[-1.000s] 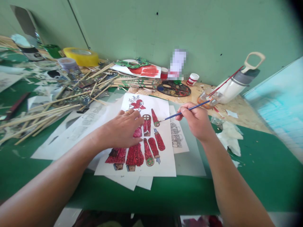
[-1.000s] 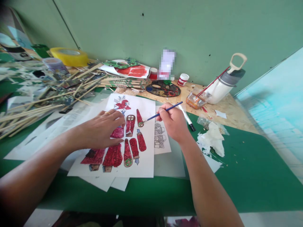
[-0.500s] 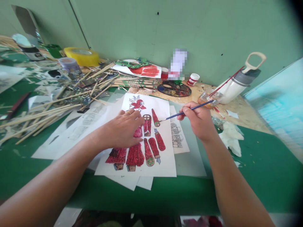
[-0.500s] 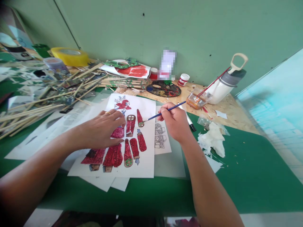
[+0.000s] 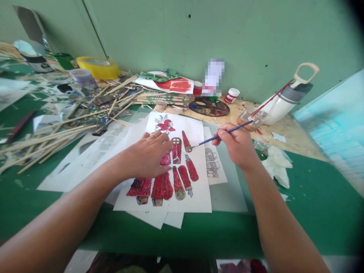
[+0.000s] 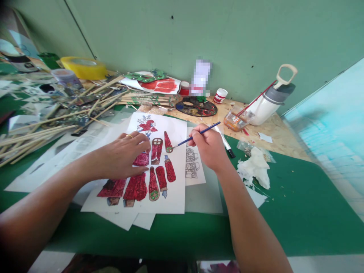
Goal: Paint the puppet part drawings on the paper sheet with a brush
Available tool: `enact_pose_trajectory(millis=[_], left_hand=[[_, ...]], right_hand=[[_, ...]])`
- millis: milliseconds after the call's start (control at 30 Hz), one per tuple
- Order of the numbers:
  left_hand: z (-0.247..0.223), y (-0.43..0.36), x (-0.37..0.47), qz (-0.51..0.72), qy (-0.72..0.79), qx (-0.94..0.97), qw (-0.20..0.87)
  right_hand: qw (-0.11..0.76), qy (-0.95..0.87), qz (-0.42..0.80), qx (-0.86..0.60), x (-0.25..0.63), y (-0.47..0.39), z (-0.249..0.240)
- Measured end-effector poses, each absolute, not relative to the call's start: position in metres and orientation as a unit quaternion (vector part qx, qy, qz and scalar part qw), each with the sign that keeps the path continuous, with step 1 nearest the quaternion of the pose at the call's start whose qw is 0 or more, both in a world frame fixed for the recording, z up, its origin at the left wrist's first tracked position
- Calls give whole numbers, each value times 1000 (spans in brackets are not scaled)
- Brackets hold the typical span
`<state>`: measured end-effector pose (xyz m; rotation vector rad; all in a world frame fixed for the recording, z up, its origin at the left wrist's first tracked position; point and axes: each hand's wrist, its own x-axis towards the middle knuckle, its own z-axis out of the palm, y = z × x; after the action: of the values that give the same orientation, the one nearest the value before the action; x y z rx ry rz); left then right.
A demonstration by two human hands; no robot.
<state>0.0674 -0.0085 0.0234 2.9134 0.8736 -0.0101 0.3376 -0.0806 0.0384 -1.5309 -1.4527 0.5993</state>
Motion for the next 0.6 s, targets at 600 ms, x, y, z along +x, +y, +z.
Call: enact_pose_trajectory(millis=[600], left_hand=[[26, -9, 69, -12, 284, 957, 51]], right_hand=[[456, -591, 240, -621, 336, -81, 38]])
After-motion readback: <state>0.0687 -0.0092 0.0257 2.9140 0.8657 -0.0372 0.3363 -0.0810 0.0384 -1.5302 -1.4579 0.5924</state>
